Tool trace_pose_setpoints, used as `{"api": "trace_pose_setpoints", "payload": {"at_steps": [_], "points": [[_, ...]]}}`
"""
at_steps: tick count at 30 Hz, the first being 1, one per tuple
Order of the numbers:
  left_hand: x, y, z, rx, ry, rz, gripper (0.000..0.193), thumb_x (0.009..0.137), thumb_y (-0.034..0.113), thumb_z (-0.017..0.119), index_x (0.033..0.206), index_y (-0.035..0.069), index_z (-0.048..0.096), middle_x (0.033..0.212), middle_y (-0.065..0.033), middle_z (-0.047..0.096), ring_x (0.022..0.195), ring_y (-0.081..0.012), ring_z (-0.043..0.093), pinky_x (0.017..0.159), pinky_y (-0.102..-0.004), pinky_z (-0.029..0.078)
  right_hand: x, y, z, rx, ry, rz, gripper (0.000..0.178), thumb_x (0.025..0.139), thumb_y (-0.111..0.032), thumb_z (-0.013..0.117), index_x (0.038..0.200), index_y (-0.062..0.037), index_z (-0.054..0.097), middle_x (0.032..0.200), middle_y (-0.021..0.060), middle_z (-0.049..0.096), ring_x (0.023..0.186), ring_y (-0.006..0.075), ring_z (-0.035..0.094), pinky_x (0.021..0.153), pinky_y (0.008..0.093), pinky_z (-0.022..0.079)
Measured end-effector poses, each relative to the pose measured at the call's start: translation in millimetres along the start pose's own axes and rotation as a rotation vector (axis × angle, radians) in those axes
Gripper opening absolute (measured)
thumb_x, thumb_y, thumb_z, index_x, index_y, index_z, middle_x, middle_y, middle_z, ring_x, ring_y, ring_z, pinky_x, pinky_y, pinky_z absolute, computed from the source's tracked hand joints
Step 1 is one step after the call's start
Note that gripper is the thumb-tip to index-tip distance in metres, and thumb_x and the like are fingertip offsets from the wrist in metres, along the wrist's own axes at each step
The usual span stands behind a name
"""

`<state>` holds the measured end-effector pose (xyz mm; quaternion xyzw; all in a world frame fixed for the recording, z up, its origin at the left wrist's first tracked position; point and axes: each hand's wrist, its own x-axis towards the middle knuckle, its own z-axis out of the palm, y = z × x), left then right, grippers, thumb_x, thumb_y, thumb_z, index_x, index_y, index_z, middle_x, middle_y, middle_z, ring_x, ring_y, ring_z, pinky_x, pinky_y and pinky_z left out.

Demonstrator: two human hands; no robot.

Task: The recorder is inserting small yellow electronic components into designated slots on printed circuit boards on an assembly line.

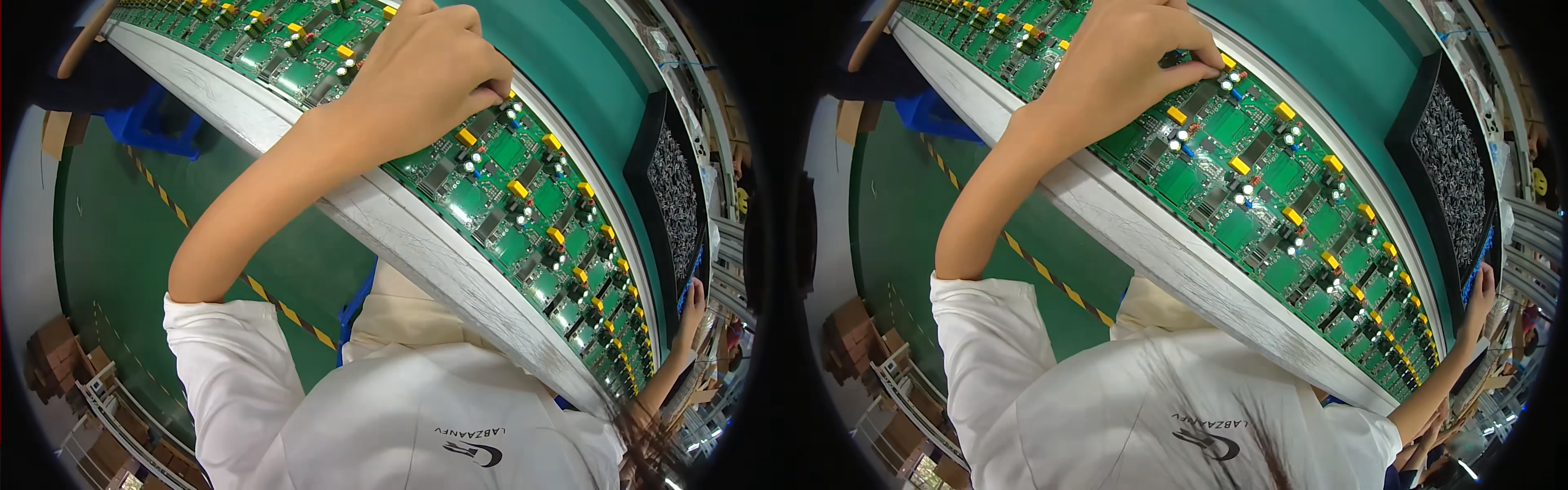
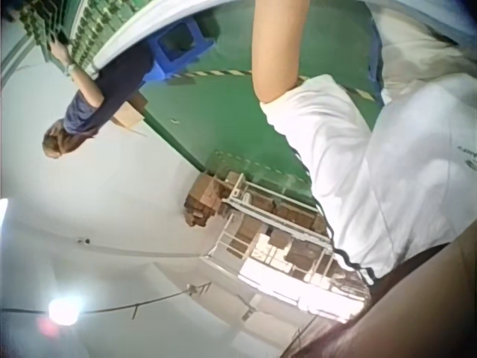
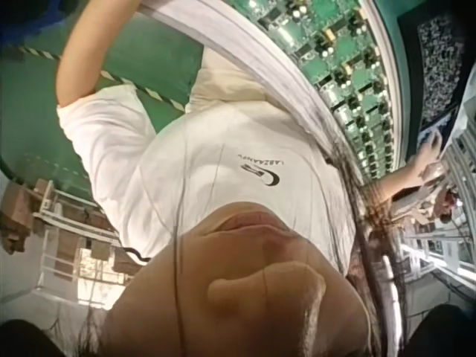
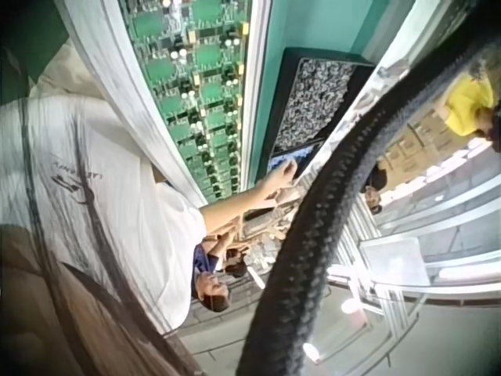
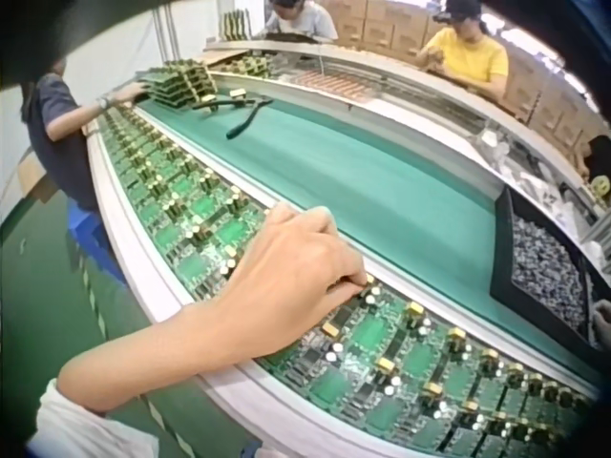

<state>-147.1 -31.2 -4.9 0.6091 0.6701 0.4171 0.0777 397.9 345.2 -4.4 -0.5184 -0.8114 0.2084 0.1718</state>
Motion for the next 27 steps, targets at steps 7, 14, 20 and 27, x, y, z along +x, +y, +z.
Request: {"api": "trace_pose_setpoints", "payload": {"at_steps": [7, 14, 20, 27], "points": [[-3.4, 1.7, 11.7, 0.503, 0.167, 0.376, 0.006, 0.072, 0.015, 0.072, 0.074, 0.01, 0.069, 0.073, 0.0005, 0.064, 0.08, -0.0168, 0.054, 0.072, -0.0343, 0.035, 7.6, 18.8, 0.7, 0.01, 0.003, -0.039, 0.024, 0.1, -0.019, 0.049, 0.11, -0.0001, 0.06, 0.102, 0.0011, 0.059, 0.095, 0.0086, 0.051, 0.091, 0.022, 0.037], [-2.0, 15.5, 2.7, 0.816, 0.248, 0.561, 0.006, 0.072, 0.014, 0.072, 0.073, 0.01, 0.068, 0.072, 0.001, 0.062, 0.081, -0.0156, 0.053, 0.072, -0.0336, 0.035, 7.3, 10.7, 8.9, 0.08, 0.021, -0.043, 0.024, 0.1, -0.018, 0.05, 0.111, -0.0003, 0.06, 0.102, 0.0009, 0.059, 0.096, 0.0091, 0.051, 0.092, 0.0225, 0.037], [-12.3, 23.1, 9.2, 0.607, 0.085, 0.306, 0.009, 0.072, 0.01, 0.072, 0.081, 0.01, 0.071, 0.082, 0.0029, 0.067, 0.089, -0.0182, 0.057, 0.078, -0.0334, 0.039, 8.8, 17.5, 14.4, 0.164, 0.101, -0.107, 0.021, 0.098, -0.017, 0.053, 0.113, -0.0039, 0.062, 0.092, -0.0026, 0.057, 0.081, 0.0045, 0.047, 0.074, 0.0192, 0.037], [-13.3, 44.4, 15.4, 0.856, 0.014, 0.312, 0.009, 0.073, 0.008, 0.07, 0.081, 0.007, 0.07, 0.081, -0.0009, 0.065, 0.092, -0.0195, 0.056, 0.081, -0.0345, 0.041, -17.5, -36.8, 35.2, 0.266, 0.111, -0.123, 0.019, 0.096, -0.016, 0.056, 0.111, -0.0068, 0.064, 0.082, -0.0063, 0.054, 0.07, 0.0021, 0.044, 0.058, 0.018, 0.032]]}}
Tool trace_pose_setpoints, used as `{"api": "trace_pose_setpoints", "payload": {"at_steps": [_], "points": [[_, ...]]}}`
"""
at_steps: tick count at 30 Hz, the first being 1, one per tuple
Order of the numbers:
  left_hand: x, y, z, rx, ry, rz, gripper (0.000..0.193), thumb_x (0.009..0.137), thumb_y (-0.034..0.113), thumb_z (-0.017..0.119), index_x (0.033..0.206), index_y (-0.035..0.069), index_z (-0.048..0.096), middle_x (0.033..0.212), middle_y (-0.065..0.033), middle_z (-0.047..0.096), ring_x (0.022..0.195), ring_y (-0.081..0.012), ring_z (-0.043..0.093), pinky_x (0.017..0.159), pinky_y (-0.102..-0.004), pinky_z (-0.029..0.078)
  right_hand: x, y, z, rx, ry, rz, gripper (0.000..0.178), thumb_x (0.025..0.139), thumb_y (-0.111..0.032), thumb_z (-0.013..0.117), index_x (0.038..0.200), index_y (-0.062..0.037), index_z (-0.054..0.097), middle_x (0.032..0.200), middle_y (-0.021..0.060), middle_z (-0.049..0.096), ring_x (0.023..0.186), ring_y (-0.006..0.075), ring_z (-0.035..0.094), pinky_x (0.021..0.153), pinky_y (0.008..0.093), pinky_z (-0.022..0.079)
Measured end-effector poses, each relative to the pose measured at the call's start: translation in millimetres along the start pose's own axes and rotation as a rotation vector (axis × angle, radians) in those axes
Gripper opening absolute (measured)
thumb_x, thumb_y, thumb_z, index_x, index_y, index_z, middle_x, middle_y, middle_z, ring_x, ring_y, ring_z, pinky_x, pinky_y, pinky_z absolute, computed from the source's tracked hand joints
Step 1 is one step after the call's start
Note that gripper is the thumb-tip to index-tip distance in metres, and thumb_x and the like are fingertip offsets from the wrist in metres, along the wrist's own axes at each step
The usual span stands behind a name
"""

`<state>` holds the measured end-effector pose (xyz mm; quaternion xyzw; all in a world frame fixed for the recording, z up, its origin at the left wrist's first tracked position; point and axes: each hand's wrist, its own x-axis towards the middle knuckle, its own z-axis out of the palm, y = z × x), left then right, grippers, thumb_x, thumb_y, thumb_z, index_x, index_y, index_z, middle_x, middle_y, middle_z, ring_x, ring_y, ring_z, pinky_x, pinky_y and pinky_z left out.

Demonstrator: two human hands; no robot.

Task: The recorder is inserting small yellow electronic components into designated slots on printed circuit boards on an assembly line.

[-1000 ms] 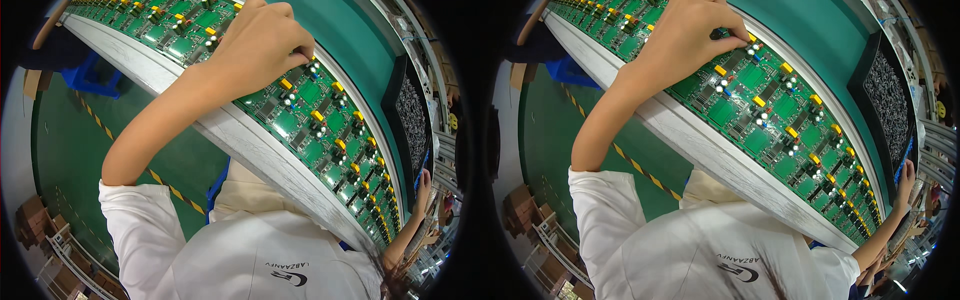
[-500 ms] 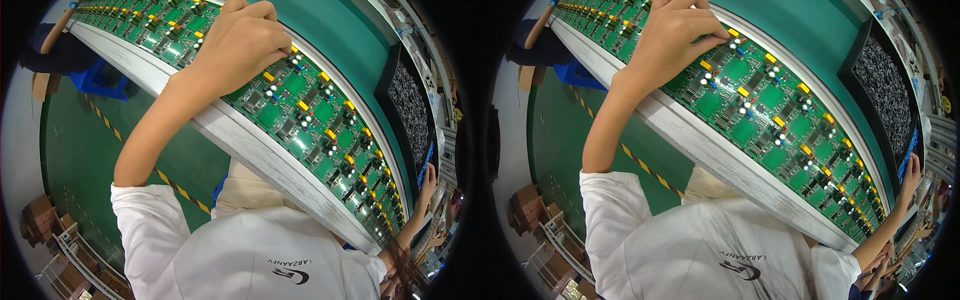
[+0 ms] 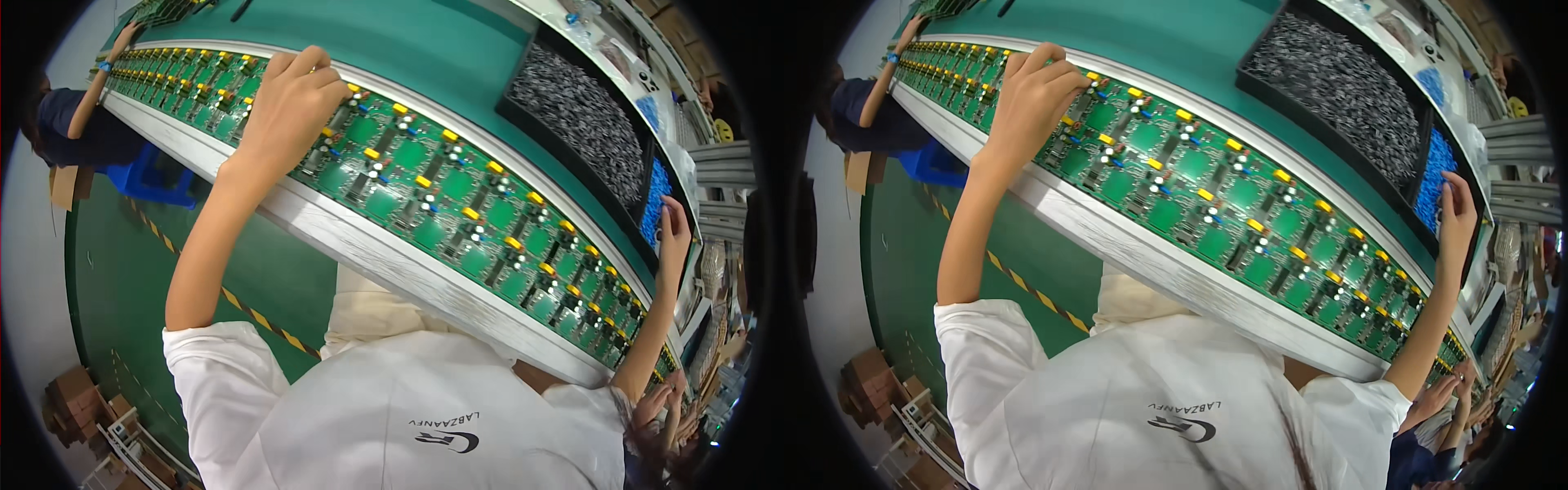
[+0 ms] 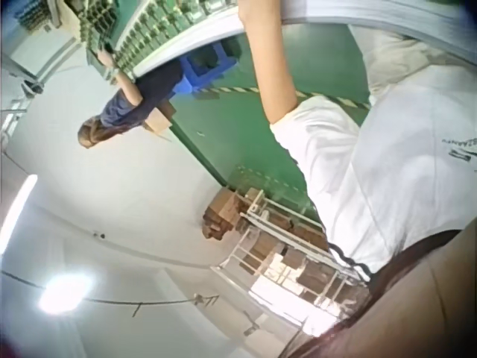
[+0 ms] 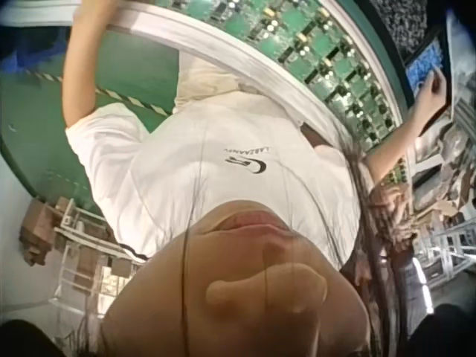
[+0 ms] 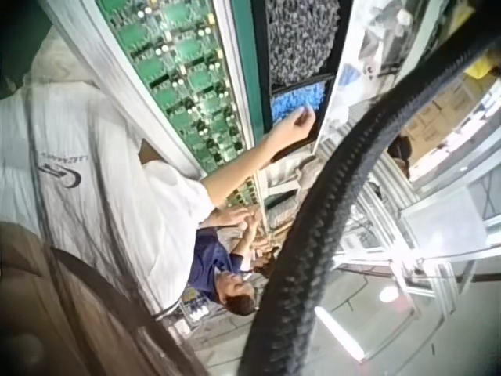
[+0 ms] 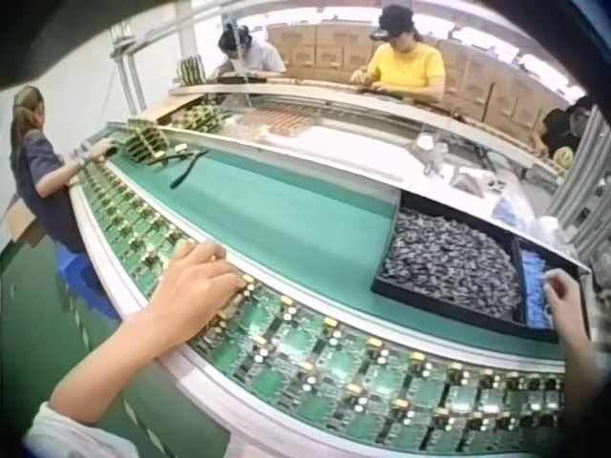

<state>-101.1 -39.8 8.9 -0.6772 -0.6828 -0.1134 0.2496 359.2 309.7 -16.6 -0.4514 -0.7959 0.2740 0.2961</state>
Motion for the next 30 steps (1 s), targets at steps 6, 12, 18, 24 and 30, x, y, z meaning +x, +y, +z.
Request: {"api": "trace_pose_setpoints", "payload": {"at_steps": [6, 12, 18, 24, 30], "points": [[-2.3, 3.9, -0.4, -0.129, -0.052, -0.176, 0.013, 0.075, 0.004, 0.071, 0.088, 0.006, 0.071, 0.085, -0.003, 0.065, 0.093, -0.0225, 0.057, 0.08, -0.0359, 0.042, -8.8, -12.6, -0.2, 0.081, -0.023, -0.029, 0.021, 0.097, -0.014, 0.054, 0.115, -0.0053, 0.06, 0.089, -0.0028, 0.06, 0.075, 0.0041, 0.051, 0.062, 0.0183, 0.038], [-3.3, 3.3, 6.0, -0.369, -0.065, -0.527, 0.015, 0.077, 0.004, 0.071, 0.092, 0.006, 0.073, 0.088, -0.0059, 0.067, 0.094, -0.0247, 0.059, 0.08, -0.0354, 0.047, -13.5, -16.3, 5.3, 0.14, -0.042, -0.102, 0.024, 0.097, -0.012, 0.052, 0.12, -0.0036, 0.055, 0.096, 0.0025, 0.065, 0.081, 0.0065, 0.057, 0.068, 0.02, 0.044], [-12.0, 0.6, 14.1, -0.36, -0.02, -0.474, 0.015, 0.079, 0.005, 0.069, 0.094, 0.007, 0.073, 0.091, -0.0074, 0.067, 0.098, -0.025, 0.059, 0.085, -0.0363, 0.046, -10.2, -7.4, 3.4, 0.248, -0.013, -0.142, 0.025, 0.098, -0.013, 0.052, 0.12, -0.0031, 0.056, 0.095, 0.0033, 0.066, 0.081, 0.0068, 0.058, 0.067, 0.02, 0.044], [3.6, 41.2, 13.1, -0.182, 0.208, -0.522, 0.021, 0.079, 0.009, 0.068, 0.101, 0.01, 0.071, 0.1, -0.0085, 0.068, 0.103, -0.0272, 0.057, 0.09, -0.0384, 0.044, -10.2, -9.2, -1.8, 0.197, -0.021, -0.069, 0.018, 0.097, -0.01, 0.052, 0.11, -0.0011, 0.062, 0.088, 0.0032, 0.065, 0.075, 0.0075, 0.057, 0.065, 0.0211, 0.045], [119.7, 108.4, 26.4, -0.465, 0.206, -0.161, 0.025, 0.079, 0.013, 0.069, 0.103, 0.013, 0.069, 0.103, -0.0089, 0.066, 0.097, -0.0291, 0.06, 0.086, -0.0403, 0.046, -15.2, -17.2, 3.0, 0.154, 0.082, -0.115, 0.017, 0.097, -0.011, 0.053, 0.103, -0.0018, 0.065, 0.084, 0.0019, 0.063, 0.073, 0.0063, 0.056, 0.064, 0.0207, 0.044]]}}
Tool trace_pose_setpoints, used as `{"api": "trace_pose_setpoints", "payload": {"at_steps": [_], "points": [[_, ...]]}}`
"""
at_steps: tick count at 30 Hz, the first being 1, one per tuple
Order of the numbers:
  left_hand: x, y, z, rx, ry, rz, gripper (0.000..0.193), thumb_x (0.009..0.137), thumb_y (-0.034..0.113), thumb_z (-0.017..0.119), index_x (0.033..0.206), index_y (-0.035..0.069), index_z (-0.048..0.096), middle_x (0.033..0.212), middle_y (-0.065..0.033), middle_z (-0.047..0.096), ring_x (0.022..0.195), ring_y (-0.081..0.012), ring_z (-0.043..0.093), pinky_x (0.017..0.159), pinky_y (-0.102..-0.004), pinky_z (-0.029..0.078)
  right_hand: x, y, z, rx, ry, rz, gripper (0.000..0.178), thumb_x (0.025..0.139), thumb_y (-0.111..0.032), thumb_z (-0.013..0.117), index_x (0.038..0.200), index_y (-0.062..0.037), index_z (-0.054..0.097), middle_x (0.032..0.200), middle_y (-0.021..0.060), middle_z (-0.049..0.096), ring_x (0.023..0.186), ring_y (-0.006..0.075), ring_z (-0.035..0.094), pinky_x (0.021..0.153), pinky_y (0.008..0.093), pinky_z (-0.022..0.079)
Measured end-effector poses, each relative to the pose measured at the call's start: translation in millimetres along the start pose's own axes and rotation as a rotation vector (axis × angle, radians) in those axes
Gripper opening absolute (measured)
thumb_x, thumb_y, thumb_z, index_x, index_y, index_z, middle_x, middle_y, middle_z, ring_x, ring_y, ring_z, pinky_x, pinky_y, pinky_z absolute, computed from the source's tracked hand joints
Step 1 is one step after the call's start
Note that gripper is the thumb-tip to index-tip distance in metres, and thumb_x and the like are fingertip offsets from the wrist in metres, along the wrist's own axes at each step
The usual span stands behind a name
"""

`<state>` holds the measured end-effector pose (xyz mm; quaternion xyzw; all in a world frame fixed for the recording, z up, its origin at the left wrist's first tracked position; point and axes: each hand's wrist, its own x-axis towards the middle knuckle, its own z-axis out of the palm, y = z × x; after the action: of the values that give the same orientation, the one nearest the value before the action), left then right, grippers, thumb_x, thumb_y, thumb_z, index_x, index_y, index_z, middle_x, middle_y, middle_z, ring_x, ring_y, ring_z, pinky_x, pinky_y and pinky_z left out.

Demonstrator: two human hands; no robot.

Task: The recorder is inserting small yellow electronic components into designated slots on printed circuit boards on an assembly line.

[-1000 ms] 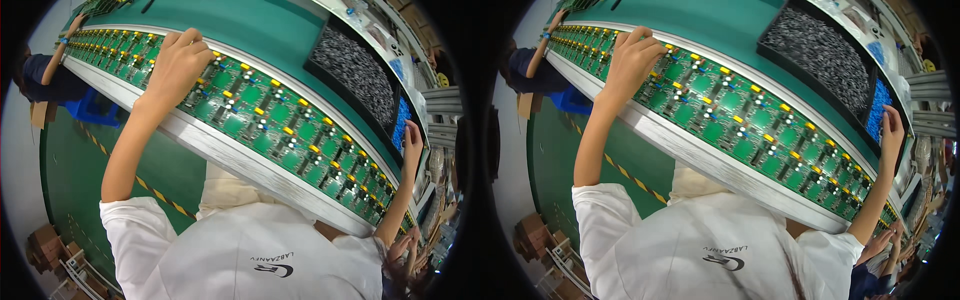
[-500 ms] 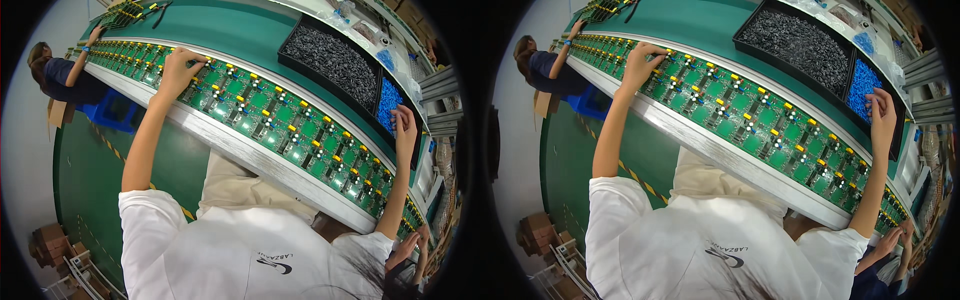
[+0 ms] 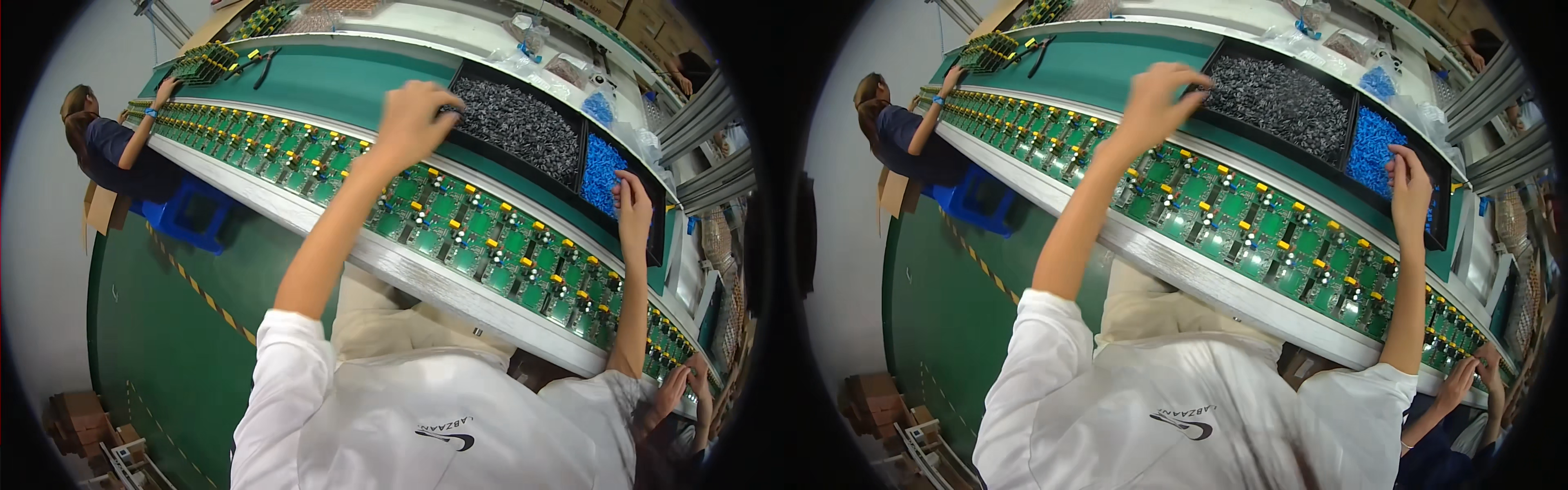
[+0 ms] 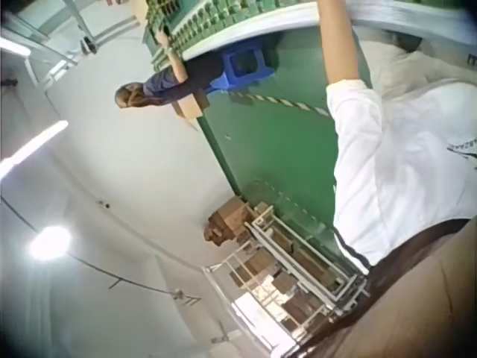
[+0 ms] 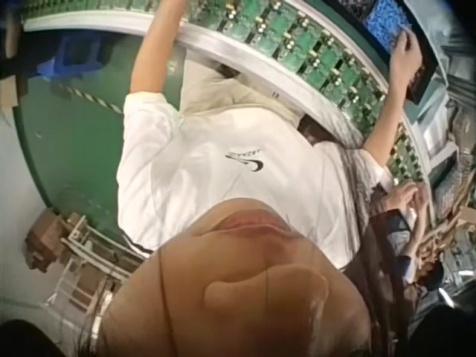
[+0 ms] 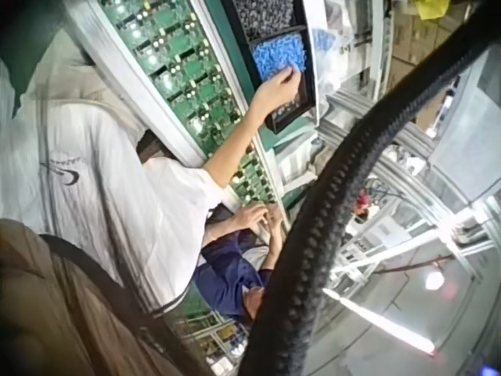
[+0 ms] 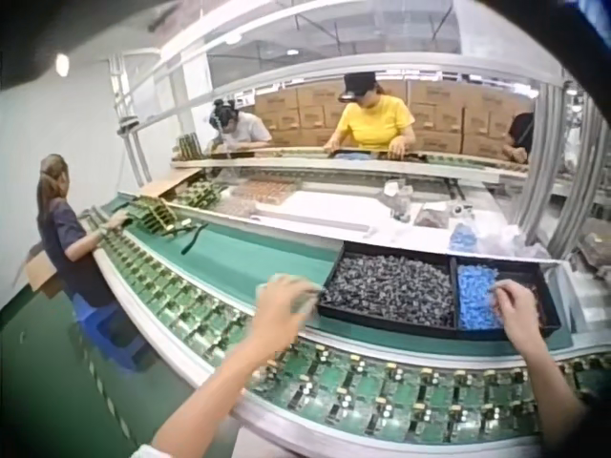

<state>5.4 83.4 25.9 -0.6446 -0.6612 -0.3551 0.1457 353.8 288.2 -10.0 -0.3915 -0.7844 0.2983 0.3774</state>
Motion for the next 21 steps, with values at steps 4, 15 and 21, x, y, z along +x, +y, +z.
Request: {"api": "trace_pose_setpoints", "payload": {"at_steps": [4, 15, 21], "points": [[42.8, -2.4, 52.2, 0.018, -0.353, -0.038, 0.018, 0.082, 0.021, 0.067, 0.099, 0.015, 0.07, 0.098, -0.0073, 0.066, 0.094, -0.03, 0.062, 0.082, -0.0434, 0.048, -1.9, -6.9, 6.1, -0.059, 0.006, -0.033, 0.018, 0.098, -0.014, 0.053, 0.105, -0.0027, 0.065, 0.087, 0.002, 0.063, 0.077, 0.0062, 0.057, 0.068, 0.0208, 0.045], [40.4, 15.5, 64.6, -0.115, 0.12, -0.008, 0.014, 0.089, 0.016, 0.059, 0.096, 0.009, 0.07, 0.085, -0.0082, 0.064, 0.084, -0.0285, 0.062, 0.075, -0.0412, 0.046, -5.1, -5.5, 4.2, -0.061, 0.133, -0.098, 0.016, 0.096, -0.008, 0.055, 0.108, -0.0008, 0.062, 0.09, 0.0041, 0.064, 0.084, 0.0082, 0.061, 0.076, 0.0209, 0.047], [37.6, 30.8, 26.9, -0.112, 0.336, -0.005, 0.015, 0.089, 0.015, 0.058, 0.097, 0.011, 0.07, 0.08, -0.006, 0.064, 0.079, -0.0271, 0.061, 0.075, -0.0398, 0.041, 3.5, 6.6, 1.4, 0.08, 0.127, -0.081, 0.015, 0.096, -0.007, 0.056, 0.107, 0.0003, 0.063, 0.095, 0.0048, 0.064, 0.087, 0.0094, 0.061, 0.079, 0.0209, 0.047]]}}
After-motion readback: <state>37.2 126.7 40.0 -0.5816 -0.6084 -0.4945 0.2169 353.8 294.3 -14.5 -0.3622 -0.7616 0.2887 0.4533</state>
